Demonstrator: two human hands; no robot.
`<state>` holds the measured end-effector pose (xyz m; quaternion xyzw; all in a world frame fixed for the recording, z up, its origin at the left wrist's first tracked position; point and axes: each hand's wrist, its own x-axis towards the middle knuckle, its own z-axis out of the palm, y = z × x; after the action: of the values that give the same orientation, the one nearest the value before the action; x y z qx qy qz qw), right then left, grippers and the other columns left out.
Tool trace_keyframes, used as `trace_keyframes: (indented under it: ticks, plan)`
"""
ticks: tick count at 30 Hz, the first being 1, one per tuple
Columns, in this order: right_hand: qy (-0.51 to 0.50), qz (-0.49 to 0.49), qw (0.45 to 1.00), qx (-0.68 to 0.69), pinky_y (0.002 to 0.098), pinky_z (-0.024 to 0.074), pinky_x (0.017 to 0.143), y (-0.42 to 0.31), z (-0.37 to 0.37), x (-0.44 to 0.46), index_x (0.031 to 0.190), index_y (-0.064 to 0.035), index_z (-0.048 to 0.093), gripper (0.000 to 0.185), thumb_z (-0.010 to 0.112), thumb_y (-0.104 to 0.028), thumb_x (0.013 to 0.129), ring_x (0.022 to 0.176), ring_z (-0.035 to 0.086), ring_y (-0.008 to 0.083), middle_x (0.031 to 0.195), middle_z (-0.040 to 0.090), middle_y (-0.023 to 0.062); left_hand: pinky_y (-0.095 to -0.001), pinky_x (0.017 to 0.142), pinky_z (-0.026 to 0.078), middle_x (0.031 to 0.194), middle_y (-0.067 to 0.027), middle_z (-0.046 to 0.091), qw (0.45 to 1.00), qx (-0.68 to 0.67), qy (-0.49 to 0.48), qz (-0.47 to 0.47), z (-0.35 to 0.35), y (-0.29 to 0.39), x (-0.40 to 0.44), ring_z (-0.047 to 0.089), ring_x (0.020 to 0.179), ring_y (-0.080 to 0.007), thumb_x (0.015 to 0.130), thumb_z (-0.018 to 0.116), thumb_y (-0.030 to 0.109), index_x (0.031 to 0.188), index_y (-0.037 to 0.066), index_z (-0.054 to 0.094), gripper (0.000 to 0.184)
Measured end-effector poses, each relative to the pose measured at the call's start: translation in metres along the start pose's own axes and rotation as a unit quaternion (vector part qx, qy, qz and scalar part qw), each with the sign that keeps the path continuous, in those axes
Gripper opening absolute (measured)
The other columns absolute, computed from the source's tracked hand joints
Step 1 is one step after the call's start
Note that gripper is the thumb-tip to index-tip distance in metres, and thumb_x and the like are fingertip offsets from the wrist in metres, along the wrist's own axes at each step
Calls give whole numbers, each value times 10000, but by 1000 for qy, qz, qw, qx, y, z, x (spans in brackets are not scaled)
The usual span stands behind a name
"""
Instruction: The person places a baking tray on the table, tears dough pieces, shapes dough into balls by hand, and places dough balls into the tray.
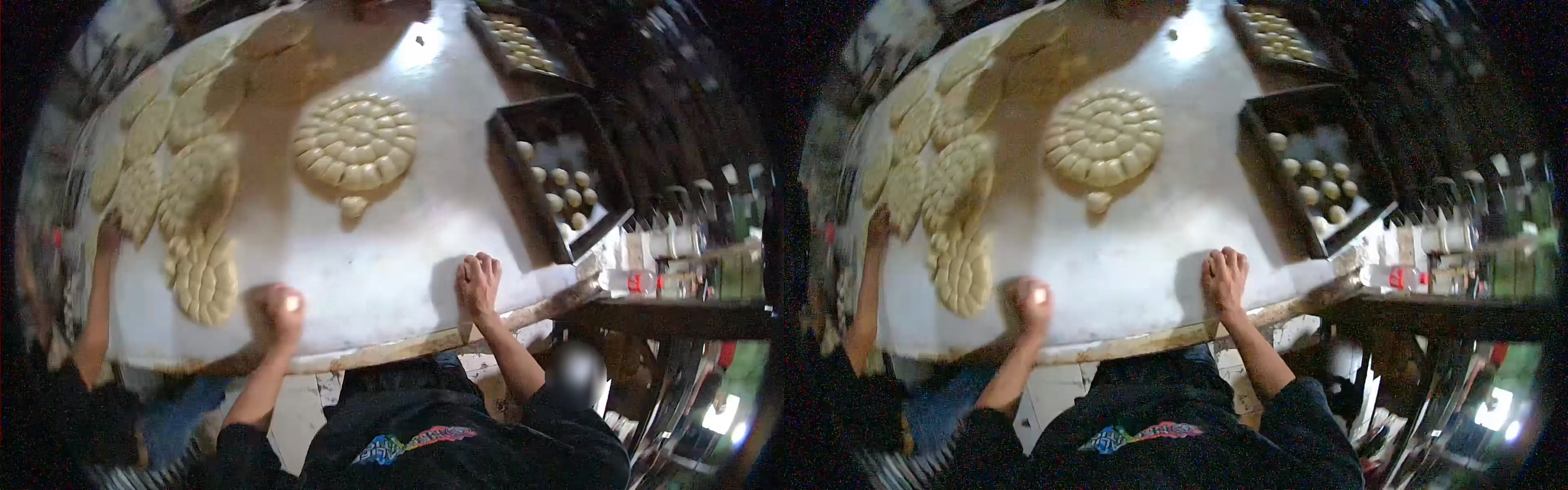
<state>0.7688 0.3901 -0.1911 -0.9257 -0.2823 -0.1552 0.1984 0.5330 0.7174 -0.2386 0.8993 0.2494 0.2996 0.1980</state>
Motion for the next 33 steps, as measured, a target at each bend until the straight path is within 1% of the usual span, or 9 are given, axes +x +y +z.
trace_keyframes:
  ticks: [3, 6, 11, 15, 21, 25, 28, 29, 33]
  plan:
    - [32, 57, 998, 17, 424, 394, 794, 37, 7, 32, 911, -43, 564, 183, 605, -111, 746, 883, 476, 320, 966, 528, 150, -421, 707, 385, 854, -139, 502, 983, 171, 41, -55, -26, 0, 63, 471, 830, -329, 726, 590, 32, 792, 36, 522, 95]
    - [21, 119, 991, 50, 440, 391, 785, 25, 27, 54, 871, -28, 571, 165, 571, -80, 714, 881, 463, 347, 933, 526, 164, -441, 720, 384, 862, -143, 485, 983, 81, 39, -162, 6, -13, 66, 458, 879, -344, 747, 553, 23, 806, 19, 506, 76]
    - [-105, 16, 987, 117, 425, 393, 842, -4, 3, 19, 913, -28, 558, 213, 560, -81, 707, 954, 434, 334, 971, 496, 165, -455, 803, 391, 861, -165, 481, 970, 154, -63, -179, -12, 72, 45, 460, 903, -347, 702, 600, 57, 837, 0, 499, 177]
    - [-221, -56, 960, 165, 396, 423, 843, 8, -15, -12, 985, -45, 557, 262, 571, -101, 729, 950, 458, 341, 996, 504, 160, -370, 830, 437, 950, -136, 560, 921, -77, -268, -271, 20, 132, 77, 546, 947, -261, 675, 660, 52, 1002, 14, 514, 360]
    - [-455, 26, 778, 432, 401, 473, 815, 69, -85, 11, 1160, -39, 523, 398, 585, -156, 785, 931, 585, 328, 1045, 587, 186, -295, 747, 485, 883, -107, 608, 915, -364, -174, 0, 157, 390, 237, 600, 834, -184, 755, 641, 80, 977, -17, 570, 253]
    - [-417, 60, 769, 482, 362, 484, 821, 112, -133, 17, 1195, -32, 507, 457, 620, -122, 761, 948, 598, 305, 1085, 584, 203, -374, 778, 467, 919, -156, 598, 938, -304, -51, 160, 266, 506, 263, 577, 875, -313, 763, 618, 116, 912, 20, 602, 178]
    - [-335, 100, 795, 496, 350, 481, 834, 138, -164, 31, 1182, -29, 517, 457, 642, -79, 745, 960, 598, 281, 1084, 589, 183, -441, 915, 393, 1087, -174, 549, 918, 54, -324, 222, 357, 493, 219, 490, 1065, -328, 771, 610, 121, 1039, 31, 558, 288]
    - [-332, 108, 803, 484, 348, 481, 835, 150, -181, 44, 1180, -29, 520, 457, 644, -60, 741, 964, 598, 277, 1084, 592, 176, -468, 990, 320, 1176, -203, 512, 954, -57, -184, 229, 362, 484, 195, 429, 1156, -359, 775, 614, 135, 1118, 31, 529, 368]
    - [-110, 167, 880, 431, 310, 457, 859, 195, -220, 98, 1096, -9, 579, 373, 654, -56, 734, 1007, 573, 198, 1079, 603, 154, -417, 966, 380, 1172, -171, 549, 934, -335, -48, 115, 254, 474, 190, 497, 1127, -323, 798, 592, 112, 1110, 30, 551, 325]
